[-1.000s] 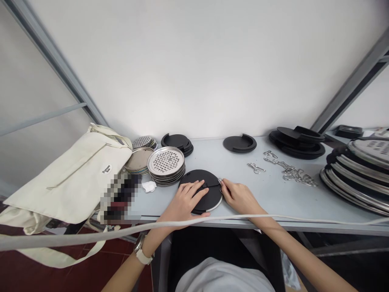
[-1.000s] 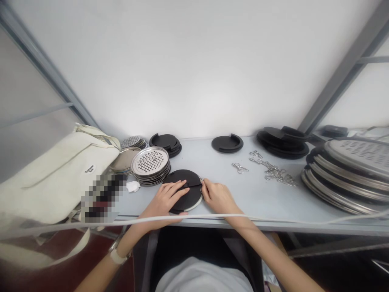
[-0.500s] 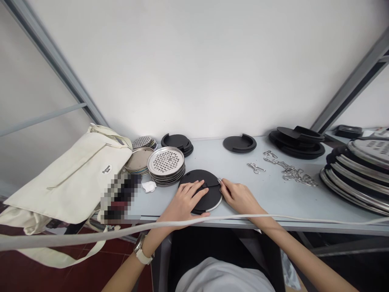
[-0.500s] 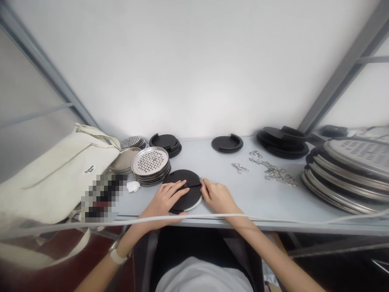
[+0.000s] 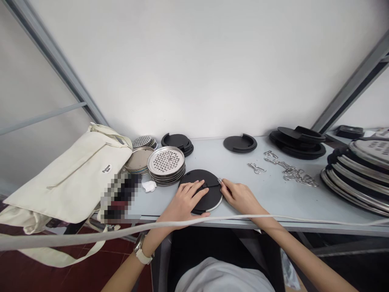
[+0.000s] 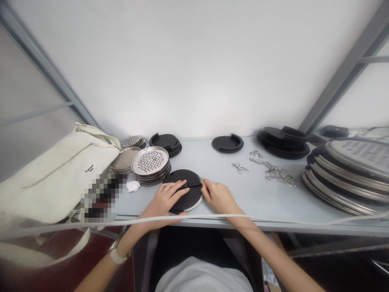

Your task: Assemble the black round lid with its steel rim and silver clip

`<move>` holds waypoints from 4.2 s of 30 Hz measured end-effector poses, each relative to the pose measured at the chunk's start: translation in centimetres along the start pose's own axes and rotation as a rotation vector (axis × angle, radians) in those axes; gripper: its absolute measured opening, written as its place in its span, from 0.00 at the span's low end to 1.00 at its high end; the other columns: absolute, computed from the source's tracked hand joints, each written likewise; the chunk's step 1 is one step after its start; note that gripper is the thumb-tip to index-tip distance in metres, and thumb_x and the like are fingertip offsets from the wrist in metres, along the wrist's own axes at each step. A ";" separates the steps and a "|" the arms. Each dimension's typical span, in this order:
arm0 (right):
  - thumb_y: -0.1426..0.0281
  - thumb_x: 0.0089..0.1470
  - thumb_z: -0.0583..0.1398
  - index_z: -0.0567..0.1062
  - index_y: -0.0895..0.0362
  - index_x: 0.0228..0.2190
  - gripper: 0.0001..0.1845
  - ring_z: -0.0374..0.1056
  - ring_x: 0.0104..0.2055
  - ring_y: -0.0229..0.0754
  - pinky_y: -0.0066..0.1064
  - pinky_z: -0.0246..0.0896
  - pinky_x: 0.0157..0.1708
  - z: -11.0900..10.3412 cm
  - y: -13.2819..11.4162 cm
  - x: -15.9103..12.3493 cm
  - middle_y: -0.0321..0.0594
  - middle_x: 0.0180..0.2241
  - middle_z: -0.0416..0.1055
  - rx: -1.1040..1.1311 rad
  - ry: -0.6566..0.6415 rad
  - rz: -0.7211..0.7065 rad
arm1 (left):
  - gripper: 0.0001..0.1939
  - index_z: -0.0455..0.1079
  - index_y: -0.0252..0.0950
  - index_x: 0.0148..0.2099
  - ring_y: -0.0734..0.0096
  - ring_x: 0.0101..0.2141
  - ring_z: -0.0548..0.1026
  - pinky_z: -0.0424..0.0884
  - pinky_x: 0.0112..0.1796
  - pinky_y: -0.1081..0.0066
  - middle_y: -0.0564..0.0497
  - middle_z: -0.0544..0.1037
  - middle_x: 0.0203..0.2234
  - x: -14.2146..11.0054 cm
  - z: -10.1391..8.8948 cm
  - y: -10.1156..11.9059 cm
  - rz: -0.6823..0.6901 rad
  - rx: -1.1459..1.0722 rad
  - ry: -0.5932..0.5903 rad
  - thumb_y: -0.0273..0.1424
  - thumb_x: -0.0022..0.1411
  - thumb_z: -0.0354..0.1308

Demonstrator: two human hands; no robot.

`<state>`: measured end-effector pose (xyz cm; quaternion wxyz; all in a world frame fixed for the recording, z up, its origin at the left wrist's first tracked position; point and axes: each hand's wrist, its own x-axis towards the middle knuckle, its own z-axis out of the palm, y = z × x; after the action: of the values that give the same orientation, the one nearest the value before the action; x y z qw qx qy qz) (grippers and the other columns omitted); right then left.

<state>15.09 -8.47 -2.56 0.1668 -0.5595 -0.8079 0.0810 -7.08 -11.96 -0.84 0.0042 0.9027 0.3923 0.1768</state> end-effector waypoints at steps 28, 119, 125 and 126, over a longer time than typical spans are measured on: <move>0.66 0.62 0.45 0.70 0.55 0.32 0.16 0.66 0.21 0.39 0.28 0.45 0.24 0.1 0.4 0.0 0.37 0.21 0.72 0.035 -0.001 -0.044 | 0.29 0.60 0.38 0.60 0.56 0.58 0.58 0.57 0.55 0.58 0.45 0.59 0.61 0.0 -0.1 0.0 -0.002 -0.007 -0.003 0.40 0.59 0.57; 0.62 0.59 0.48 0.60 0.54 0.25 0.13 0.51 0.21 0.33 0.25 0.48 0.23 -0.9 -0.1 -0.7 0.28 0.18 0.55 0.517 0.050 0.016 | 0.29 0.59 0.38 0.60 0.55 0.59 0.58 0.57 0.55 0.57 0.44 0.59 0.61 -0.1 -0.1 0.0 -0.004 -0.008 0.006 0.42 0.59 0.57; 0.61 0.61 0.47 0.60 0.54 0.25 0.15 0.52 0.21 0.33 0.26 0.49 0.23 -0.8 -0.1 -0.6 0.29 0.18 0.56 0.481 0.048 0.000 | 0.29 0.59 0.37 0.60 0.55 0.59 0.58 0.57 0.55 0.57 0.43 0.59 0.61 -0.1 0.0 0.0 -0.002 0.000 0.008 0.42 0.59 0.57; 0.61 0.61 0.47 0.60 0.54 0.25 0.15 0.52 0.21 0.34 0.26 0.49 0.23 -0.8 -0.1 -0.6 0.29 0.19 0.57 0.479 0.045 -0.002 | 0.29 0.59 0.37 0.60 0.56 0.59 0.58 0.57 0.55 0.57 0.43 0.59 0.61 -0.1 0.0 0.0 -0.002 0.002 0.008 0.42 0.60 0.57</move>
<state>15.50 -9.11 -1.90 0.3130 -0.5049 -0.7621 0.2577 -7.15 -11.98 -0.89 0.0020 0.9017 0.3932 0.1800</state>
